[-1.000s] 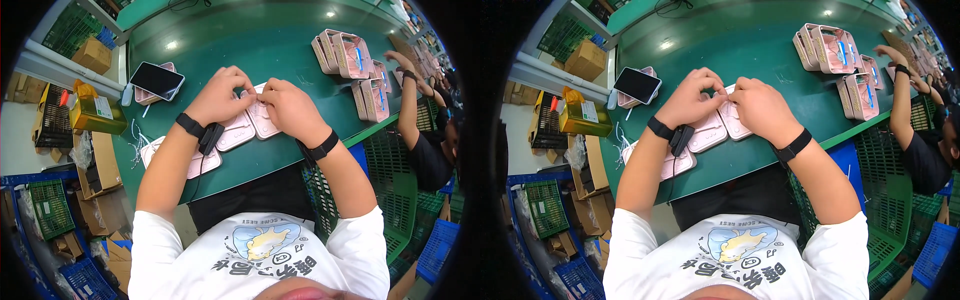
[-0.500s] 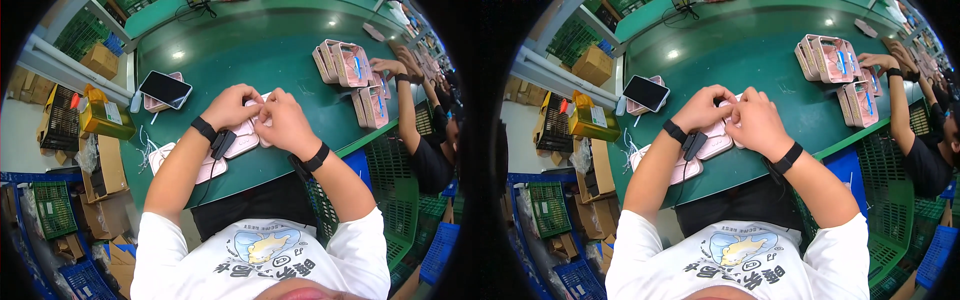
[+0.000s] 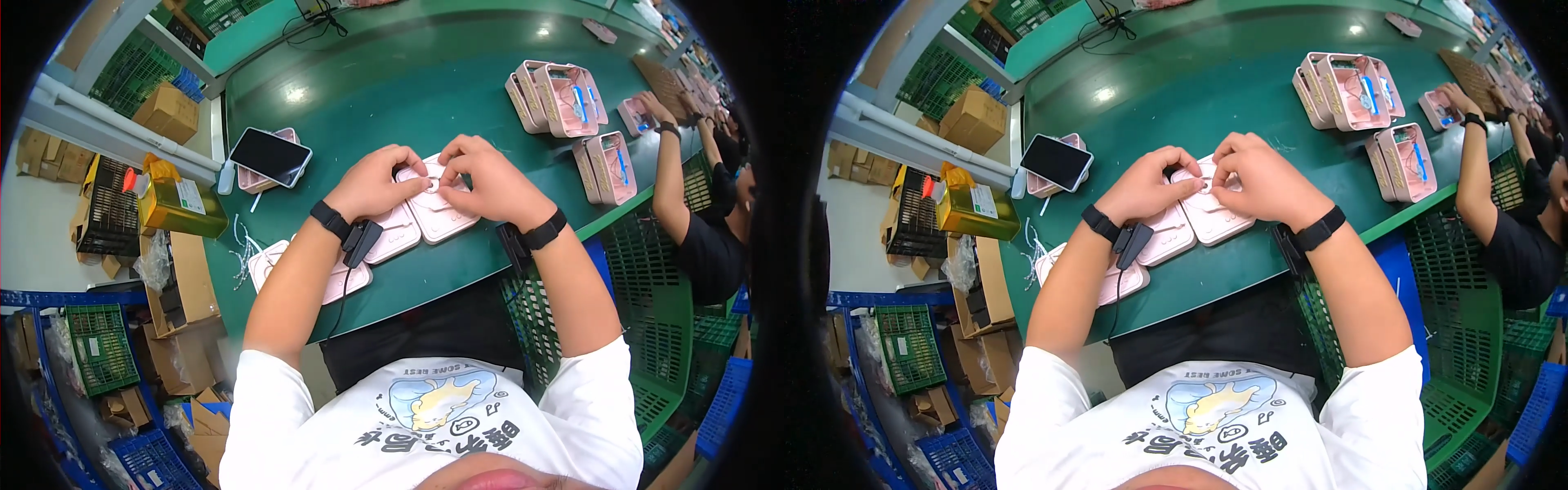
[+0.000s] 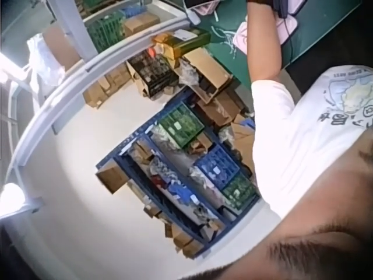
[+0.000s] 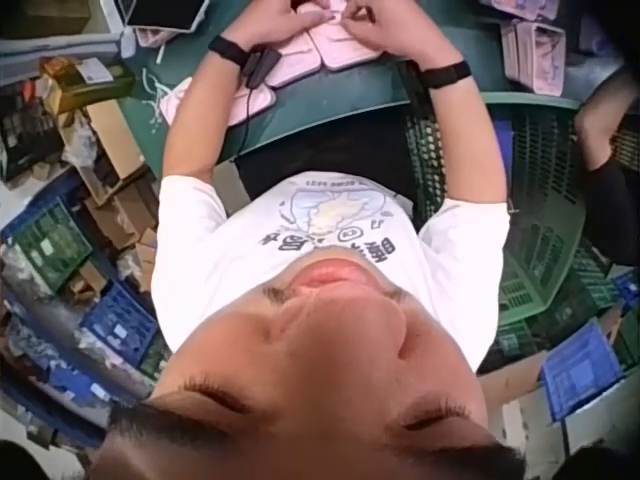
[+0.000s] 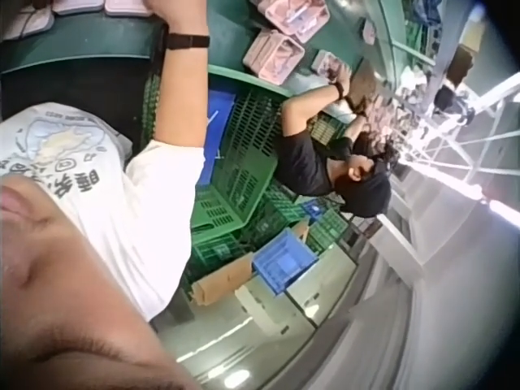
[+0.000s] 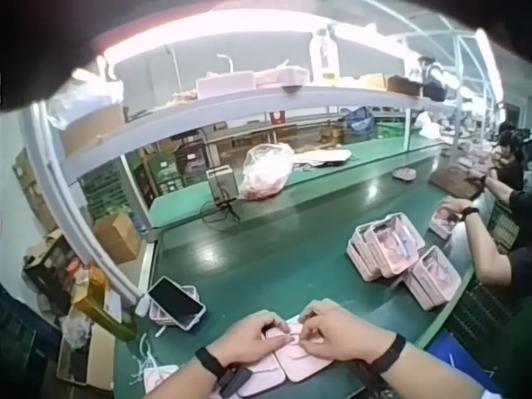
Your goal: The person assembles a pink device by placing a white component onto the base, inserting a small white part, and threading a cord through the assembly. They then place the assembled device into a green crate and repeat the process.
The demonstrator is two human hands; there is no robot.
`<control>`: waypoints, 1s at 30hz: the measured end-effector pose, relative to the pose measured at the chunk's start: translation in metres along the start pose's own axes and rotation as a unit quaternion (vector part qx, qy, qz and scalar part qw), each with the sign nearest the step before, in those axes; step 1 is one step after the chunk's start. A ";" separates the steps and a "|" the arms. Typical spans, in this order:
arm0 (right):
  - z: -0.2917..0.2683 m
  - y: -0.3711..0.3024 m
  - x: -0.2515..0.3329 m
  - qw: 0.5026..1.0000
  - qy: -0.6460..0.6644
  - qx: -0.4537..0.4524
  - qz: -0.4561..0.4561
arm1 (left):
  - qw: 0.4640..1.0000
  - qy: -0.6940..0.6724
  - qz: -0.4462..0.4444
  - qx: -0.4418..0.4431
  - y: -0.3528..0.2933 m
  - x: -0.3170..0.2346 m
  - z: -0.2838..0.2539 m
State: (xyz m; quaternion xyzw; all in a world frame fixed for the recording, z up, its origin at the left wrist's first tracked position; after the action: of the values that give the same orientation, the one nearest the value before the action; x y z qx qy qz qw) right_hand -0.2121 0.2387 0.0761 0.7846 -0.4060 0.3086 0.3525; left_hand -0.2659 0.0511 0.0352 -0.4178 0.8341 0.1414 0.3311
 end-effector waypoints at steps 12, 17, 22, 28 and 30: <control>0.009 0.006 0.018 0.997 -0.075 0.030 0.006 | 0.995 0.014 0.050 -0.088 0.003 -0.006 -0.007; 0.014 0.004 0.022 0.996 -0.086 0.022 -0.003 | 0.997 -0.013 0.049 -0.060 0.002 0.000 -0.005; 0.008 0.007 0.019 0.998 -0.053 0.024 0.017 | 0.997 -0.073 0.001 -0.008 0.005 0.007 -0.001; 0.003 0.005 0.005 0.999 0.016 0.035 0.015 | 0.998 -0.023 0.054 -0.020 0.002 0.001 -0.003; 0.005 0.002 -0.001 0.998 0.021 0.037 0.045 | 0.996 -0.017 0.080 -0.031 0.000 -0.002 -0.005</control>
State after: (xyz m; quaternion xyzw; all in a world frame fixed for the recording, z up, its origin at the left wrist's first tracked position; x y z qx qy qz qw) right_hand -0.2132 0.2343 0.0736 0.7716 -0.4213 0.3555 0.3175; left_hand -0.2671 0.0502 0.0403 -0.3570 0.8547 0.2002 0.3193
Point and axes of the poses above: each hand's wrist, its own y-axis towards the middle knuckle, its own z-axis out of the palm, x = y × z, the point moved 7 cm from there along y, towards the middle knuckle, and after that the axes turned 14 degrees about y, right-handed, at the moved point
